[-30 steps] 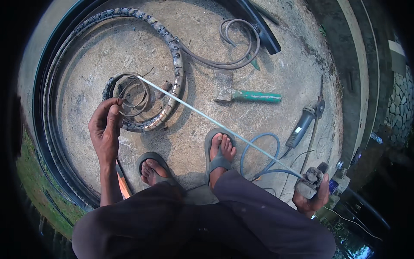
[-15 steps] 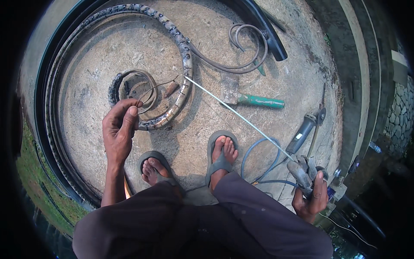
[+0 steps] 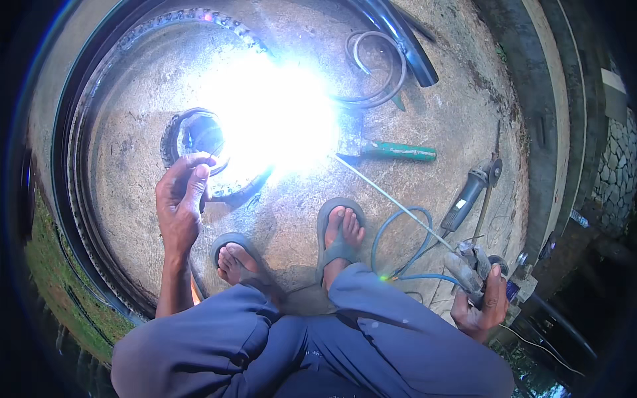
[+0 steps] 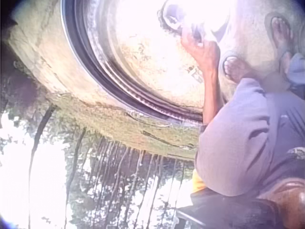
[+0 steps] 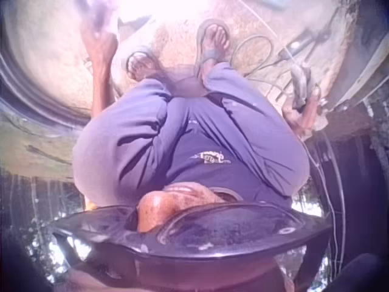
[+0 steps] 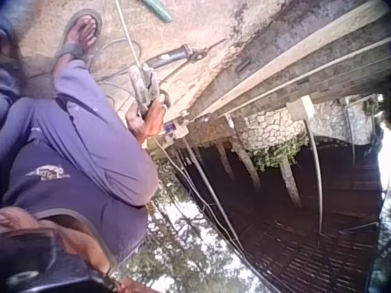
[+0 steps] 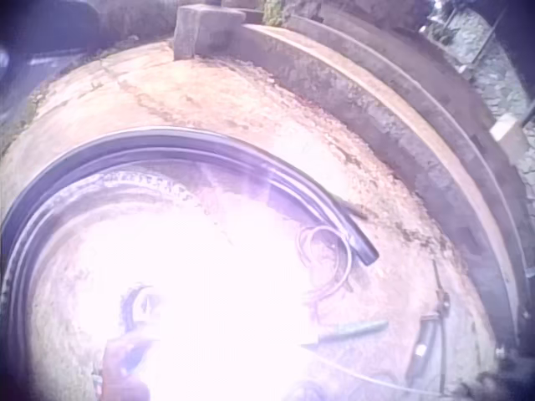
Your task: The person welds joints on a curved metal frame using a welding electrode clamp and wire, installs a new welding rod into the clamp, and welds additional joints along the metal frame.
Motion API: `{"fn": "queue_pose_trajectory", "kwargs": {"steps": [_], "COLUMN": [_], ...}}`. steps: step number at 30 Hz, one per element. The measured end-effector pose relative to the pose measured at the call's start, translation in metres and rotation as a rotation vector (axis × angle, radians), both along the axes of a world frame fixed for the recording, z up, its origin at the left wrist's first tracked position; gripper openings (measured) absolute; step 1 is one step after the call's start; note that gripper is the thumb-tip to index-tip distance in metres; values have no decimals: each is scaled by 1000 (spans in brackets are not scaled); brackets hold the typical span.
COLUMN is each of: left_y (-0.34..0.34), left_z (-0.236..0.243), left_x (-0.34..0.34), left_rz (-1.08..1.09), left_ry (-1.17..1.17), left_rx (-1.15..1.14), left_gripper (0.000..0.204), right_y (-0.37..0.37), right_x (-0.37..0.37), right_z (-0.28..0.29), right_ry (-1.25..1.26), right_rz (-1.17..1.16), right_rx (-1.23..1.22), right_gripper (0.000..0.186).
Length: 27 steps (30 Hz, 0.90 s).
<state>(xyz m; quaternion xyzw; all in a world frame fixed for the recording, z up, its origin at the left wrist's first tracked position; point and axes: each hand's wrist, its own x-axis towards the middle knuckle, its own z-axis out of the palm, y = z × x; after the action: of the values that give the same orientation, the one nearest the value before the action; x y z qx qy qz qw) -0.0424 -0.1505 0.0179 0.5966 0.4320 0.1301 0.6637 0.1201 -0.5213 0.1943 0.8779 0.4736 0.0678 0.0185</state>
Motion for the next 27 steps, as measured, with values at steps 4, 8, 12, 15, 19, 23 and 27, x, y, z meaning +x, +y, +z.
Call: {"fn": "queue_pose_trajectory", "kwargs": {"steps": [4, 8, 12, 15, 19, 23, 27], "left_y": [2, 1, -2, 1, 2, 3, 1], "left_z": [-7, -6, -6, -4, -1, -4, -2], "left_x": [-4, -3, 1, -1, -2, 0, 0], "left_rz": [-35, -26, -20, -33, -53, -56, 8], "left_ry": [-86, -85, -95, -79, -64, -76, 12], "left_rx": [45, 30, 11, -13, -23, -22, 6], "left_gripper": [22, 22, 22, 19, 18, 18, 18], "right_y": [-9, -8, 8, 7, -11, -12, -14], "right_x": [-3, -3, 2, 2, -2, 0, -1], "right_z": [0, 0, -2, -2, -3, -4, -2], "right_ry": [9, 33, -28, -24, 48, 49, 66], "right_rz": [-52, -97, 11, 13, -69, -78, -82], "right_rx": [37, 33, 34, 49, 80, 77, 66], "right_gripper": [69, 68, 73, 72, 70, 71, 71]}}
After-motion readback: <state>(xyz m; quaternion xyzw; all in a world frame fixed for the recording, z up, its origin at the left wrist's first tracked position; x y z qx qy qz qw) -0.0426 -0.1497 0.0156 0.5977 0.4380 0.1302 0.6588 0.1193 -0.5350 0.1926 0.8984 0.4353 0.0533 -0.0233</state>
